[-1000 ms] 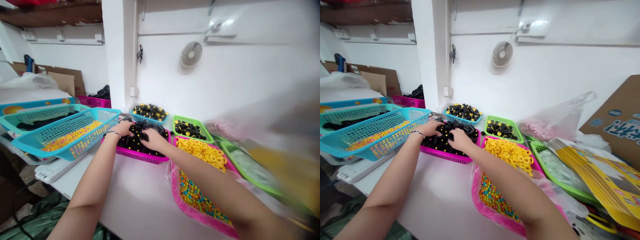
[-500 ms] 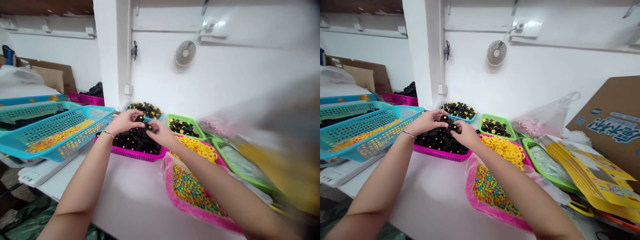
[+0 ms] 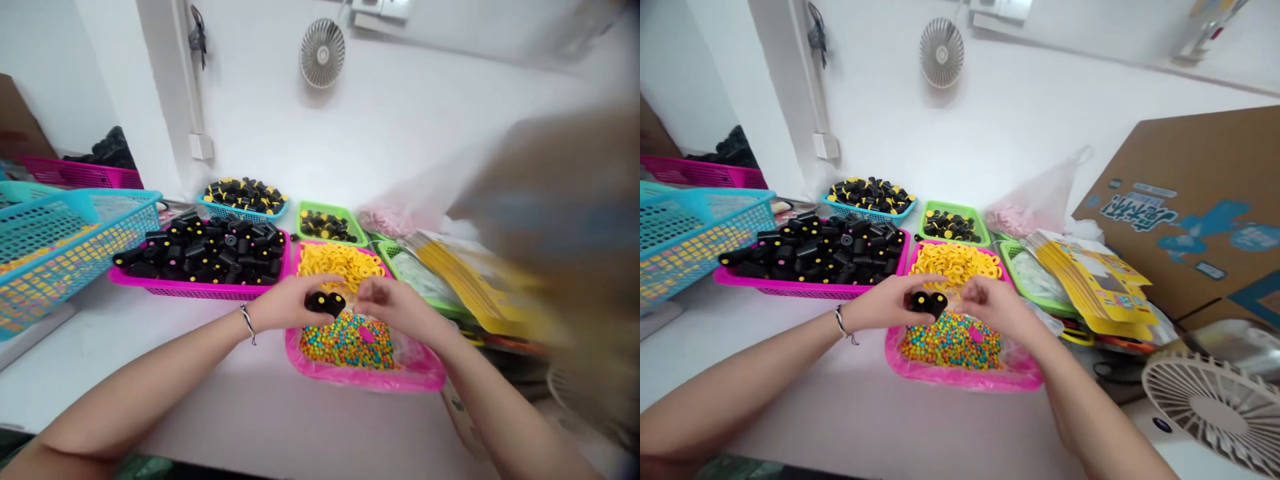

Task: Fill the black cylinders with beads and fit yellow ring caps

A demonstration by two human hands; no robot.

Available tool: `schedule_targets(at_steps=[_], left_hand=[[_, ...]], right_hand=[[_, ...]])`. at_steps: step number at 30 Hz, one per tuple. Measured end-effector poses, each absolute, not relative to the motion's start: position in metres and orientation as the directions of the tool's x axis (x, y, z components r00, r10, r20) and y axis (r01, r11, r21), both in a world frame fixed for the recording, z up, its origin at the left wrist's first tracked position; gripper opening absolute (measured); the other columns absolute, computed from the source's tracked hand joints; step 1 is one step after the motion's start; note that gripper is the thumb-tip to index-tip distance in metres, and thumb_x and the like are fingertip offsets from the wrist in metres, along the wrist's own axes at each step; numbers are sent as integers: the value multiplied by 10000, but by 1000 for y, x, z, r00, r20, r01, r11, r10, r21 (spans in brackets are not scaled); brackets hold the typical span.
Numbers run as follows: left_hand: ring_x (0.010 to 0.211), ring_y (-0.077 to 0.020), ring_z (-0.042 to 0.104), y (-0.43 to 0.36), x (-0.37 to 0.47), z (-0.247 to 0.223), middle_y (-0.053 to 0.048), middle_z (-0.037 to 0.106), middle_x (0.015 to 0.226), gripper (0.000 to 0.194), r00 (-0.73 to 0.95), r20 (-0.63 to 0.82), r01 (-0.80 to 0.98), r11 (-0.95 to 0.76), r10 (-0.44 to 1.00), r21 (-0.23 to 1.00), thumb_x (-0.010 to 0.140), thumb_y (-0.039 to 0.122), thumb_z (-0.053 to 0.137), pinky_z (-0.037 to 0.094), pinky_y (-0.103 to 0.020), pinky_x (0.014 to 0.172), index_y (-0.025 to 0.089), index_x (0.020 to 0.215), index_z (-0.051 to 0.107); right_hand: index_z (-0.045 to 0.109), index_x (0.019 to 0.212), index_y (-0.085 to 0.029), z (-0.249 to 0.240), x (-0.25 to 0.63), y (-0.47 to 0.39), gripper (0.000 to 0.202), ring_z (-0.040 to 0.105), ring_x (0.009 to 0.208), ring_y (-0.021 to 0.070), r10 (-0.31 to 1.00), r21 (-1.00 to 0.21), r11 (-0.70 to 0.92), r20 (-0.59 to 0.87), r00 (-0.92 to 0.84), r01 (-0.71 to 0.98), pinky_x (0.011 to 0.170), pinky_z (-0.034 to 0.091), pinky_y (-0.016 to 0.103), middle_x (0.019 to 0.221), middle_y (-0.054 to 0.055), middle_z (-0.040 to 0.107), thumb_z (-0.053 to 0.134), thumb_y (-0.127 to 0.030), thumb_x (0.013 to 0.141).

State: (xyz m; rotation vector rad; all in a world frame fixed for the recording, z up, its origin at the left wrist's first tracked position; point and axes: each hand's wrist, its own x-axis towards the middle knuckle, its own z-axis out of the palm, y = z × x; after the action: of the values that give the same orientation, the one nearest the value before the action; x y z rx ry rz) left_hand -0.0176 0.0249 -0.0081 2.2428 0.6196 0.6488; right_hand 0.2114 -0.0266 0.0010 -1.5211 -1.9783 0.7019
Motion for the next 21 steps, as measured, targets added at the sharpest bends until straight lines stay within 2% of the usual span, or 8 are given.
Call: schedule_targets(at_steps=[2,5,8,12,14,17,21], left_hand=[[701,-149,605,19,-12,-14,-4,690,894,449,759,269,217,-620,593,754,749,356,661,435,-236,622,258,1182,593],[906,-185,631,14,-8,-21,-24,683,1060,386,738,296,177,-598,606,782,759,359,657,468,-268,779,240,1123,618],[1002,-192,612,14,-7,-25,-24,660,1137,375,756,307,152,-612,578,776,768,359,653,461,-283,842,244,1122,601],[996,-186,616,18,-8,-27,-19,659,1132,390,751,291,164,-594,592,787,754,366,672,466,-280,836,246,1117,593],[994,-178,616,20,-8,-28,-18,657,1128,395,749,301,147,-591,590,793,753,362,676,462,-280,854,240,1118,585],[1008,-178,609,20,-9,-28,-22,652,1127,387,786,315,111,-622,533,775,768,362,663,455,-291,880,237,1124,576],[1018,-189,606,21,-10,-27,-22,655,1116,384,820,297,104,-638,490,763,770,399,659,452,-301,881,242,1112,580]], right_hand=[[618,680,-188,-6,223,-41,153,564,509,136,973,-540,180,-27,-230,822,493,406,248,562,-14,617,654,-329,726],[670,719,-184,-23,225,-50,72,510,496,139,981,-426,159,-34,-191,891,497,347,256,557,-5,607,675,-244,679],[665,782,-181,-36,222,-48,97,537,591,153,983,-382,172,12,-181,908,561,361,264,679,20,640,644,-229,701],[611,739,-173,-33,227,-47,45,543,582,140,983,-355,173,-2,-186,919,546,365,243,663,13,627,578,-200,727],[596,754,-177,-28,233,-49,59,542,576,134,980,-339,179,-23,-198,923,532,363,233,672,5,629,577,-161,701],[596,693,-183,-28,241,-50,92,543,596,145,972,-298,198,-61,-225,934,551,362,241,659,10,628,581,-99,659],[601,618,-182,-40,239,-47,134,536,580,146,969,-265,200,-90,-231,943,567,367,248,608,20,622,556,-67,670]])
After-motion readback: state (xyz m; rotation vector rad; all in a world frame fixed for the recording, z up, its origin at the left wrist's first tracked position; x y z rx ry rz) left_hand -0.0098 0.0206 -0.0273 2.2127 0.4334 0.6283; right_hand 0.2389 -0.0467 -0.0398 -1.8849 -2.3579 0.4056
